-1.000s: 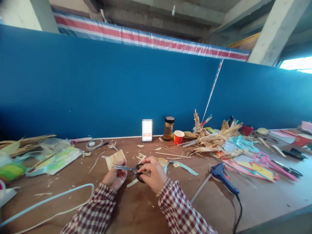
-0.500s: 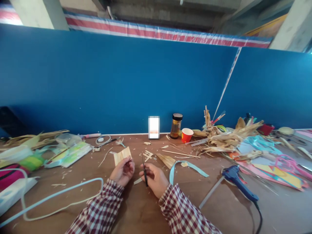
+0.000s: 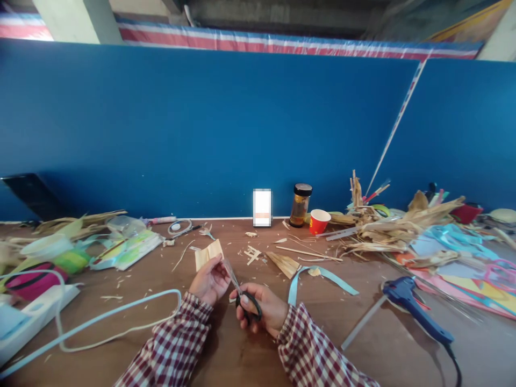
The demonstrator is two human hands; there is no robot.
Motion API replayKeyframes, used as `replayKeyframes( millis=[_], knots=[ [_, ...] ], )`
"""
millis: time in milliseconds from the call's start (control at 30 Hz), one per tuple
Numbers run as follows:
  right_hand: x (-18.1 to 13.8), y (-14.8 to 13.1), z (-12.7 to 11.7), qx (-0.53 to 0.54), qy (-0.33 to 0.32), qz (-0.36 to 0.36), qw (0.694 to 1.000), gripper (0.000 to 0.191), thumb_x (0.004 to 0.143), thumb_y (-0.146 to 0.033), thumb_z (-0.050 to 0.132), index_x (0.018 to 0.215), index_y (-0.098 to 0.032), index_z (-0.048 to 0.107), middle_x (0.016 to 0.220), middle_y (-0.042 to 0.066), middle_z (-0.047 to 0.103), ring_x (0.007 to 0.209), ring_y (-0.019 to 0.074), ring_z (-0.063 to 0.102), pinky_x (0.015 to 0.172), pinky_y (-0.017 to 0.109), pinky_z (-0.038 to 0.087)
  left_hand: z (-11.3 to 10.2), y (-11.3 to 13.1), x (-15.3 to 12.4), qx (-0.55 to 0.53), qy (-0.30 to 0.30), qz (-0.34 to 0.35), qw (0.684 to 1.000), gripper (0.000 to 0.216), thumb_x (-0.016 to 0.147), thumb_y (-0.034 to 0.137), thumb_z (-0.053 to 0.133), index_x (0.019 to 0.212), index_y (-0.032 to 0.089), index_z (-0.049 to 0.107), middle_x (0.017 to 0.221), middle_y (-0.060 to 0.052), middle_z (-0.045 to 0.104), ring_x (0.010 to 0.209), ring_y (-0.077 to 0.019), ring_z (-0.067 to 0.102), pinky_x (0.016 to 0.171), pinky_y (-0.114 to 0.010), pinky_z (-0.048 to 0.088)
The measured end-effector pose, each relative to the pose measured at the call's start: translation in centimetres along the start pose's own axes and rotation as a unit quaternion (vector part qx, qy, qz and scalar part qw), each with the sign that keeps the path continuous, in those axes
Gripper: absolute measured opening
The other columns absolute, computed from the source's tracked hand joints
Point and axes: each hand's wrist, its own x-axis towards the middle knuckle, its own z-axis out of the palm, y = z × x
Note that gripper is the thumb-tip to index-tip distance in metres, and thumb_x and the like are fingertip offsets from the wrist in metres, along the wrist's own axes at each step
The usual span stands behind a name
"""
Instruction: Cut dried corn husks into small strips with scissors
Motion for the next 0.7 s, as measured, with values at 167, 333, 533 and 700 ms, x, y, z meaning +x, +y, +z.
replayKeyframes(
  millis=[167,333,533,700],
  knots=[
    [-0.07,-0.04,0.06,0.009,0.001,0.008,1.000,0.051,0.067,-0.051,0.064,0.099,-0.014,0.053,0.064,0.000,0.056,0.047,0.0070,0.054,0.032,0.010,0.032,0.24,0.06,-0.35,-0.011,-0.023,0.000,1.000,0.012,0.078,0.007,0.052,0.068,0.011,0.057,0.055,-0.001,0.058,0.049,-0.0076,0.057,0.051,-0.018,0.050],
    [-0.05,0.00,0.05,0.007,0.006,0.007,1.000,0.054,0.067,-0.052,0.064,0.101,-0.013,0.053,0.064,0.000,0.056,0.047,0.0074,0.054,0.031,0.011,0.031,0.15,0.08,-0.28,-0.002,-0.015,0.005,1.000,0.012,0.078,0.008,0.053,0.067,0.011,0.057,0.052,0.000,0.057,0.045,-0.0071,0.055,0.047,-0.018,0.049],
    [-0.02,0.11,-0.01,0.000,-0.001,-0.002,1.000,0.055,0.067,-0.053,0.063,0.103,-0.013,0.052,0.064,0.000,0.056,0.046,0.0069,0.054,0.032,0.011,0.030,-0.07,-0.04,0.04,-0.003,-0.008,-0.002,1.000,0.009,0.076,0.008,0.056,0.068,0.011,0.057,0.051,0.001,0.057,0.044,-0.0069,0.054,0.046,-0.017,0.048],
    [-0.04,0.10,-0.17,0.011,-0.007,-0.002,1.000,0.054,0.068,-0.052,0.064,0.102,-0.012,0.052,0.064,0.001,0.057,0.047,0.0071,0.054,0.030,0.010,0.031,-0.10,0.01,0.08,-0.008,-0.005,-0.002,1.000,0.010,0.076,0.008,0.056,0.067,0.011,0.056,0.051,0.001,0.056,0.044,-0.0060,0.053,0.046,-0.017,0.048]
  ],
)
